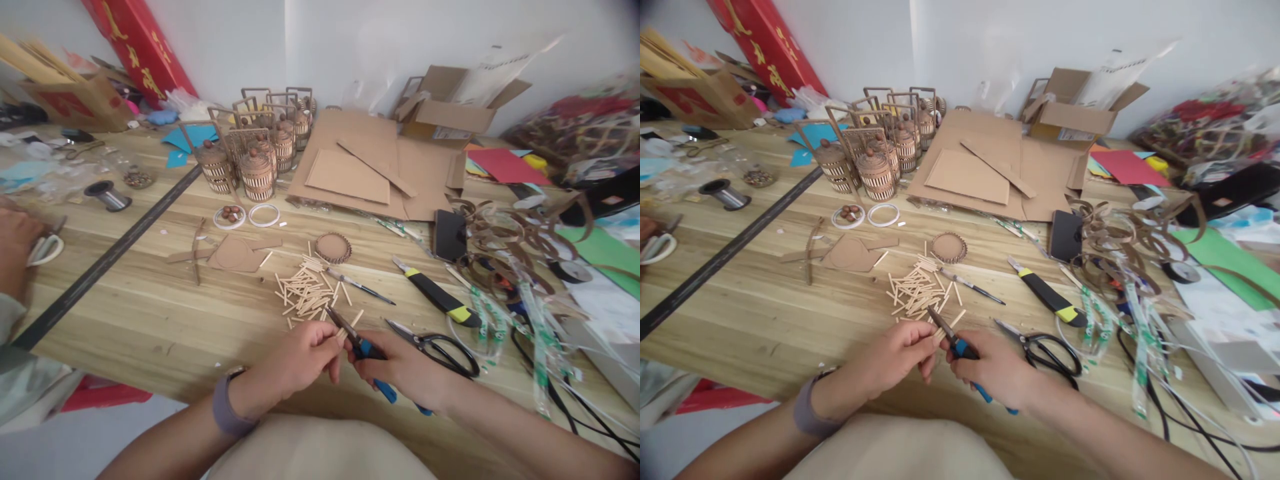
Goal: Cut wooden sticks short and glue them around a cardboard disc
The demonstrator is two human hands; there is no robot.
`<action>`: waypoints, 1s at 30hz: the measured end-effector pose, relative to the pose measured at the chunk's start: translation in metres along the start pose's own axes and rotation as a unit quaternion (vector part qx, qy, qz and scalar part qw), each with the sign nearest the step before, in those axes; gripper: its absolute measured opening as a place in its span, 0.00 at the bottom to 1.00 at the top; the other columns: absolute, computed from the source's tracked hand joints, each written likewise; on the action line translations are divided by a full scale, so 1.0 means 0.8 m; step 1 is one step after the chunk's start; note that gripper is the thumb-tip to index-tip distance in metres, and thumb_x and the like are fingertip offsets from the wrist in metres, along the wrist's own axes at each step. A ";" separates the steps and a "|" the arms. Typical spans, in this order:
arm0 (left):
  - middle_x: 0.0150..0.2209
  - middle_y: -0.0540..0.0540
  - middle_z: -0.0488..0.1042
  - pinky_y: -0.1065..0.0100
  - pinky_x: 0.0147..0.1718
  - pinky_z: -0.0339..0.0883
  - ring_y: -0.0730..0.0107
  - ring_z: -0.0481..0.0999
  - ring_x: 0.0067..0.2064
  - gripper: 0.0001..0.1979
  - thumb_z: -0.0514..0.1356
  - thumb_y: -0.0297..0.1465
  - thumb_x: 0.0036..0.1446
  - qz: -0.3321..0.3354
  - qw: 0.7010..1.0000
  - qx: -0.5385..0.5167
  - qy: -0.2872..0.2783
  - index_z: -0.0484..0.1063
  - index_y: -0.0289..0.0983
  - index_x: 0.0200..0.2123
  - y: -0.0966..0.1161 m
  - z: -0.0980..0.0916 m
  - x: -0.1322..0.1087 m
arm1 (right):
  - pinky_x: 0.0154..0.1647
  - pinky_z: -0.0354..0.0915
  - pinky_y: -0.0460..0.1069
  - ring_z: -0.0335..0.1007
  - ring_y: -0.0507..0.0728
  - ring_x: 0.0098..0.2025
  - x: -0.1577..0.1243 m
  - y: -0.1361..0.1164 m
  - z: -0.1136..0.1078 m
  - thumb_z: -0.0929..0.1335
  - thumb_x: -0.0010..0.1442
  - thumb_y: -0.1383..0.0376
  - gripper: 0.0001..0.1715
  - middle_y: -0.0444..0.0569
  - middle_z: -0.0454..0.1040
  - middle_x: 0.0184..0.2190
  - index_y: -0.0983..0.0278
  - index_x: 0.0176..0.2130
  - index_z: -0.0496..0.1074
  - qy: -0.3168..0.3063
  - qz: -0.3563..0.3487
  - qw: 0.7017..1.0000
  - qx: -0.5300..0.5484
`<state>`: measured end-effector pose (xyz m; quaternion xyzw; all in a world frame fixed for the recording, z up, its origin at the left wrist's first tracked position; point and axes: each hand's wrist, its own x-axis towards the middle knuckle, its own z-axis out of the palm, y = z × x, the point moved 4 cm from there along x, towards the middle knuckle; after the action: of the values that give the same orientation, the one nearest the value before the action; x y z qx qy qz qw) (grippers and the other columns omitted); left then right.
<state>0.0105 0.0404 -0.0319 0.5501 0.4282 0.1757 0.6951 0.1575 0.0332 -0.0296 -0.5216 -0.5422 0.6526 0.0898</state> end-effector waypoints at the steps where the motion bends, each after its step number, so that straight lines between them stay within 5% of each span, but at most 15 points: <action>1: 0.20 0.53 0.68 0.69 0.29 0.58 0.73 0.64 0.23 0.18 0.51 0.45 0.60 -0.001 1.000 0.002 0.004 0.66 0.37 0.29 -0.001 -0.001 0.000 | 0.23 0.59 0.45 0.58 0.49 0.23 0.001 0.000 0.000 0.63 0.43 0.68 0.05 0.39 0.61 0.22 0.62 0.27 0.64 0.000 -0.003 1.000 0.000; 9: 0.20 0.54 0.66 0.68 0.32 0.60 0.71 0.67 0.26 0.22 0.52 0.51 0.57 -0.016 0.998 -0.063 0.006 0.66 0.37 0.31 0.007 -0.001 -0.003 | 0.34 0.63 0.45 0.66 0.53 0.34 -0.010 -0.020 -0.002 0.67 0.45 0.66 0.08 0.43 0.71 0.29 0.63 0.31 0.67 -0.027 -0.009 0.995 0.092; 30: 0.20 0.55 0.62 0.70 0.27 0.58 0.73 0.63 0.23 0.18 0.50 0.45 0.61 0.009 1.000 0.003 0.015 0.66 0.37 0.29 -0.002 0.000 -0.003 | 0.28 0.63 0.46 0.64 0.51 0.28 -0.007 -0.005 0.003 0.66 0.44 0.66 0.09 0.41 0.66 0.27 0.63 0.31 0.67 -0.016 0.015 0.997 0.070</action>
<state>0.0088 0.0383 -0.0323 0.5530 0.4341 0.1887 0.6857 0.1562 0.0293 -0.0233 -0.5119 -0.4882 0.6985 0.1079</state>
